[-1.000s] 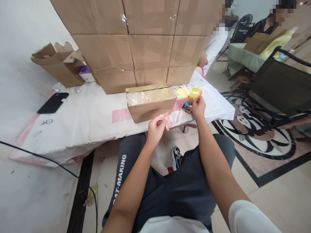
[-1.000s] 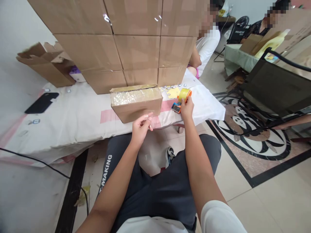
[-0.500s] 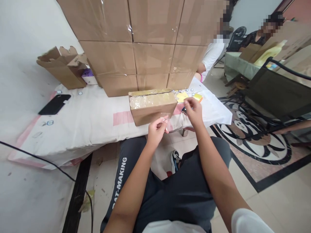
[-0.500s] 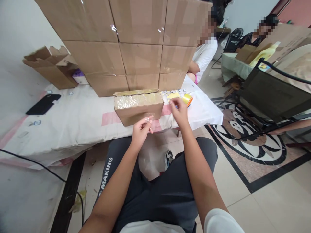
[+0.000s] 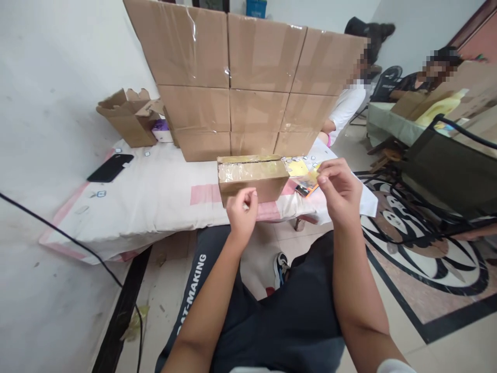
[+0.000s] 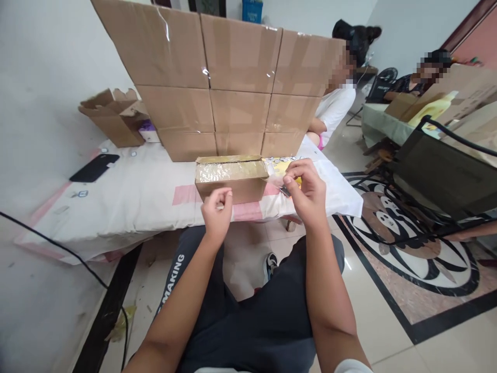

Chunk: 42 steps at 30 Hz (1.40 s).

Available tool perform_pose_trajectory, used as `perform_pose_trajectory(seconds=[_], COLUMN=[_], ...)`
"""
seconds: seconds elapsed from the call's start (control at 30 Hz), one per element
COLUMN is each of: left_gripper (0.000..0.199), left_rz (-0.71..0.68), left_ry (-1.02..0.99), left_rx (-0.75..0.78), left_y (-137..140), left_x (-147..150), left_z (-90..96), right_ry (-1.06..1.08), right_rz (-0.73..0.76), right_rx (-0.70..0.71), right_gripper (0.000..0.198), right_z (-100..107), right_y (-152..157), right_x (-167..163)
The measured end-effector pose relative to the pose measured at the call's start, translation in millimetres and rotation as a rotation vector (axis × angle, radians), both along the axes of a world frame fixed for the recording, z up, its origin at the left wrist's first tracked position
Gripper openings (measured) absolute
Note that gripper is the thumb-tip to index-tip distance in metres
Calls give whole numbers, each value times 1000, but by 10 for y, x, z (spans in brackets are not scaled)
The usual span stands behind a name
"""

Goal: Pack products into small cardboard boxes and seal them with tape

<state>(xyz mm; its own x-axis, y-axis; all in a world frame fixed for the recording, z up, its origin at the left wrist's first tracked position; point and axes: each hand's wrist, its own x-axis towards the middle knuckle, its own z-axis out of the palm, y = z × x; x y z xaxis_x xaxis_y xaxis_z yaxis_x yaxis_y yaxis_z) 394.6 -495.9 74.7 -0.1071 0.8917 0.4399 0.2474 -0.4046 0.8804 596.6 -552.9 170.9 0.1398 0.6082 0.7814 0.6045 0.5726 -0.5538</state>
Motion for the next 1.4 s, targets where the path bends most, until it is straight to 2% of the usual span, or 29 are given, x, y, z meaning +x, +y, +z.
perform_pose_trajectory(seconds=[0.07, 0.1, 0.2, 0.43, 0.53, 0.67, 0.8, 0.97, 1.2, 1.4], left_gripper=[28, 34, 52, 56, 55, 54, 51, 43, 41, 25], left_rz=[191, 229, 184, 142, 152, 153, 147, 165, 190, 195], left_ry=[206, 304, 510, 539, 535, 515, 545, 591, 572, 571], left_rx=[197, 221, 167, 123, 117, 133, 168, 240, 295, 397], left_y=[130, 203, 383, 411, 406, 412, 380, 330, 304, 295], left_x=[-139, -206, -361, -402, -403, -419, -423, -410, -364, -296], left_z=[190, 272, 389, 291, 295, 297, 278, 219, 156, 84], right_ry=[51, 75, 125, 177, 144, 106, 146, 127, 46, 39], right_rz=[94, 155, 325, 624, 683, 700, 692, 648, 456, 493], right_rx=[-67, -111, -249, -570, -636, -707, -721, -667, -525, -477], right_gripper=[22, 23, 26, 42, 45, 43, 44, 41, 34, 34], right_z=[38, 46, 75, 141, 87, 3, -65, -90, -142, -280], right_y=[26, 62, 253, 1000, 1266, 1402, 1394, 1283, 1014, 1089], right_x=[5, -18, -148, -473, -546, -583, -579, -576, -593, -559])
